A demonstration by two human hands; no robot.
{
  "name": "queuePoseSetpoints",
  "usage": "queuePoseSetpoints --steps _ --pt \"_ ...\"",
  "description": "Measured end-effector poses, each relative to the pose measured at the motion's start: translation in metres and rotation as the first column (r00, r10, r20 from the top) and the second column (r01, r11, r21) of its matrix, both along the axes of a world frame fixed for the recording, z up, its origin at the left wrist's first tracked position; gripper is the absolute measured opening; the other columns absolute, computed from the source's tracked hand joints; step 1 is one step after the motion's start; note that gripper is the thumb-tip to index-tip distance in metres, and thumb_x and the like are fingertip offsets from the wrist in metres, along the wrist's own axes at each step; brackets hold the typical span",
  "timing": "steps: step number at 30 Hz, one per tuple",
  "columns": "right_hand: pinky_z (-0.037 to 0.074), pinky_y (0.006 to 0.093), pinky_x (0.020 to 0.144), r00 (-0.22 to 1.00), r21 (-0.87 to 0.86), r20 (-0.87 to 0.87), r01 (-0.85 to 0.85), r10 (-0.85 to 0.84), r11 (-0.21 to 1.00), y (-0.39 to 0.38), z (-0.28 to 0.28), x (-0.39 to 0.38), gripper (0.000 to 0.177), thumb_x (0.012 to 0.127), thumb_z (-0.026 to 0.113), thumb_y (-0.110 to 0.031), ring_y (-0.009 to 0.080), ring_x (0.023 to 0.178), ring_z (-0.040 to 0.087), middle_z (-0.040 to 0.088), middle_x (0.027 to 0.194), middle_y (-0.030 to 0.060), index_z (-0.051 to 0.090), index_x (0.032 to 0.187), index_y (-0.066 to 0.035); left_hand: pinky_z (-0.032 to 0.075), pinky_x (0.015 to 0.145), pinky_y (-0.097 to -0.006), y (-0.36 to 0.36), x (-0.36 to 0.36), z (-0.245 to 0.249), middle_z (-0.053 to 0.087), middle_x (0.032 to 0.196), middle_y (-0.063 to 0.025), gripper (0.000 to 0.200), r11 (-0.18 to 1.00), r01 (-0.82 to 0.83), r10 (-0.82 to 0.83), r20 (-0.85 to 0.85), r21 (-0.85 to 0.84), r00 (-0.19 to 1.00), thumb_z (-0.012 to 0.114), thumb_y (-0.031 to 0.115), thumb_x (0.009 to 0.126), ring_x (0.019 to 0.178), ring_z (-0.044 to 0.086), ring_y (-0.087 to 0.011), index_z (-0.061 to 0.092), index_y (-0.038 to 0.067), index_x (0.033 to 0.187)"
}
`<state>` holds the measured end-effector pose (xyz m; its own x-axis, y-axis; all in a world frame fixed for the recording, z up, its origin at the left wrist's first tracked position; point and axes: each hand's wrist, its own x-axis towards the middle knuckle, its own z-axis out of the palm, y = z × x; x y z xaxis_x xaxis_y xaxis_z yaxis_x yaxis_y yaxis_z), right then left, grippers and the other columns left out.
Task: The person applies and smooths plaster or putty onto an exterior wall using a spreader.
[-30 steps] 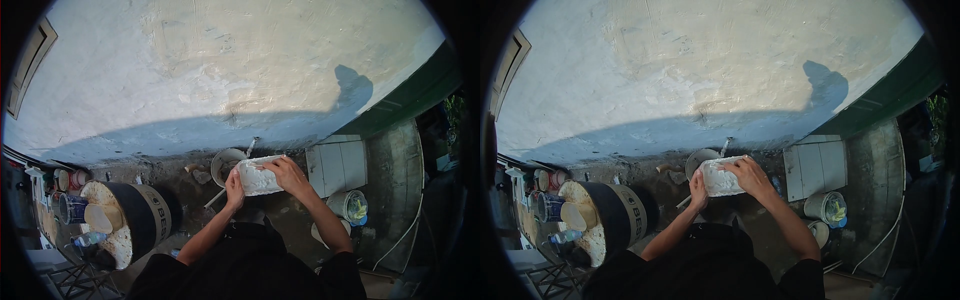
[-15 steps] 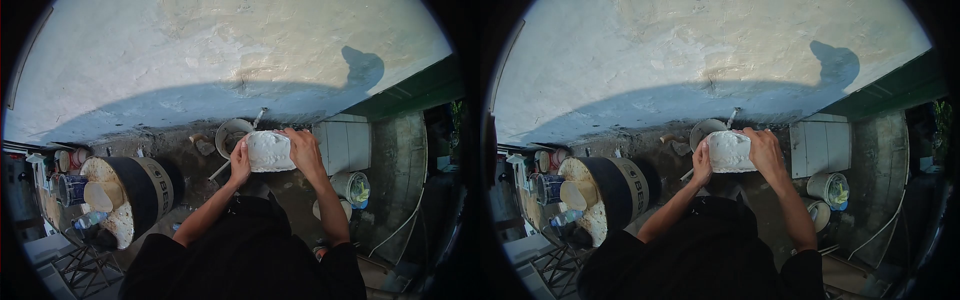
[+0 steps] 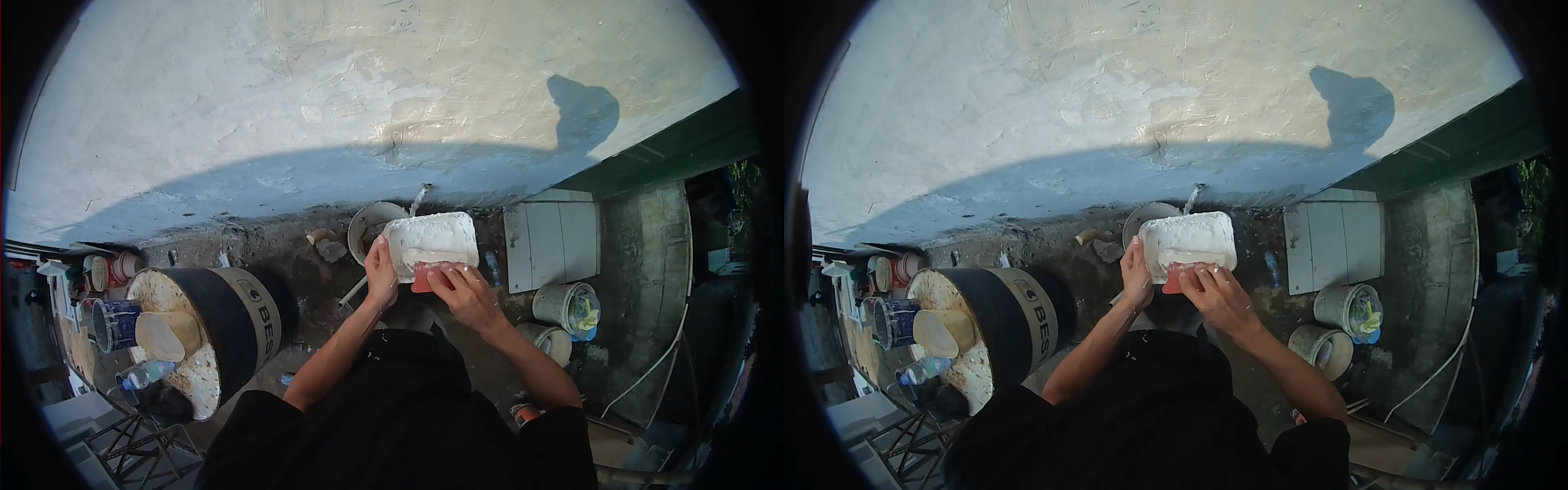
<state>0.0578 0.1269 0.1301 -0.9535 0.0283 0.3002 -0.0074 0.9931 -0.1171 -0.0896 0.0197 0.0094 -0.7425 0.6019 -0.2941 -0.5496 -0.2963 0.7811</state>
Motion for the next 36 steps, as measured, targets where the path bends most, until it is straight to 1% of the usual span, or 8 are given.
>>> queuePoseSetpoints --steps 3,6,9,13,17,22,25,36 --pt "0.054 0.0381 0.082 0.998 0.032 0.044 -0.047 0.045 0.998 -0.002 0.005 0.002 0.03 0.083 0.059 -0.011 0.029 0.091 0.063 0.066 0.103 0.0162 0.063 0.112 -0.003 0.049 0.081 -0.0256 0.001 -0.005 -0.005 0.064 0.104 -0.0023 0.039 1.0 -0.02 0.02 0.034 -0.007 0.999 0.038 0.032 0.108 0.092 0.058 -0.0077 0.059 0.001 0.119" --pt "0.054 0.038 0.082 0.995 0.077 0.063 -0.086 0.081 0.993 -0.002 0.003 0.007 0.03 0.083 0.059 -0.013 0.0285 0.09 0.063 0.066 0.105 0.0166 0.063 0.111 -0.003 0.05 0.079 -0.0265 0.004 -0.012 -0.007 0.065 0.102 -0.0021 0.039 0.999 -0.02 0.017 0.086 0.031 0.996 0.038 0.033 0.108 0.089 0.059 -0.0081 0.06 0.002 0.114" --pt "0.054 0.0381 0.084 0.993 0.096 0.069 -0.101 0.094 0.99 0.0 0.005 0.011 0.028 0.084 0.058 -0.014 0.0279 0.09 0.063 0.066 0.106 0.0158 0.062 0.11 -0.003 0.05 0.079 -0.0271 0.006 -0.014 0.003 0.065 0.101 -0.0023 0.039 0.999 -0.04 0.039 0.091 0.004 0.995 0.038 0.033 0.108 0.088 0.06 -0.0087 0.061 0.002 0.111" --pt "0.053 0.0377 0.085 0.987 0.077 0.116 -0.12 0.11 0.99 0.007 0.002 0.018 0.028 0.083 0.059 -0.014 0.0271 0.091 0.064 0.066 0.107 0.015 0.063 0.109 -0.003 0.051 0.079 -0.0276 0.008 -0.016 -0.009 0.066 0.101 -0.0027 0.04 1.0 -0.013 0.012 0.099 0.008 0.995 0.038 0.034 0.108 0.088 0.061 -0.0092 0.061 0.002 0.111" --pt "0.053 0.037 0.084 0.984 0.13 0.088 -0.167 0.156 0.977 0.018 0.008 0.022 0.027 0.083 0.059 -0.015 0.0259 0.09 0.064 0.067 0.107 0.0141 0.063 0.108 -0.004 0.051 0.079 -0.0277 0.013 -0.015 -0.009 0.065 0.1 -0.0026 0.04 1.0 -0.023 0.025 0.094 -0.02 0.995 0.038 0.034 0.108 0.088 0.061 -0.0093 0.061 0.001 0.111" --pt "0.053 0.0365 0.084 0.979 0.117 0.089 -0.191 0.181 0.975 0.03 0.01 0.029 0.026 0.083 0.059 -0.014 0.0249 0.087 0.064 0.068 0.106 0.012 0.064 0.107 -0.005 0.052 0.078 -0.028 0.017 -0.013 -0.005 0.065 0.1 -0.0026 0.041 1.0 -0.006 0.009 0.101 -0.025 0.995 0.037 0.034 0.108 0.088 0.061 -0.0094 0.061 0.001 0.112" --pt "0.052 0.037 0.085 0.975 0.097 0.132 -0.19 0.177 0.977 0.035 0.016 0.033 0.027 0.082 0.059 -0.014 0.0237 0.095 0.064 0.067 0.107 0.0089 0.066 0.108 -0.006 0.052 0.078 -0.0279 0.017 -0.015 -0.009 0.065 0.1 -0.0028 0.041 1.0 0.014 -0.013 0.097 -0.014 0.995 0.037 0.034 0.108 0.088 0.061 -0.0094 0.06 0.001 0.112" --pt "0.052 0.0358 0.081 0.973 0.129 0.146 -0.2 0.18 0.971 0.061 0.041 0.031 0.026 0.08 0.061 -0.012 0.022 0.088 0.063 0.067 0.103 0.0057 0.066 0.105 -0.008 0.051 0.077 -0.0265 0.013 -0.021 -0.009 0.064 0.098 -0.0022 0.04 0.999 -0.006 0.008 0.05 -0.037 0.999 0.038 0.034 0.108 0.087 0.06 -0.0089 0.06 0.001 0.111"
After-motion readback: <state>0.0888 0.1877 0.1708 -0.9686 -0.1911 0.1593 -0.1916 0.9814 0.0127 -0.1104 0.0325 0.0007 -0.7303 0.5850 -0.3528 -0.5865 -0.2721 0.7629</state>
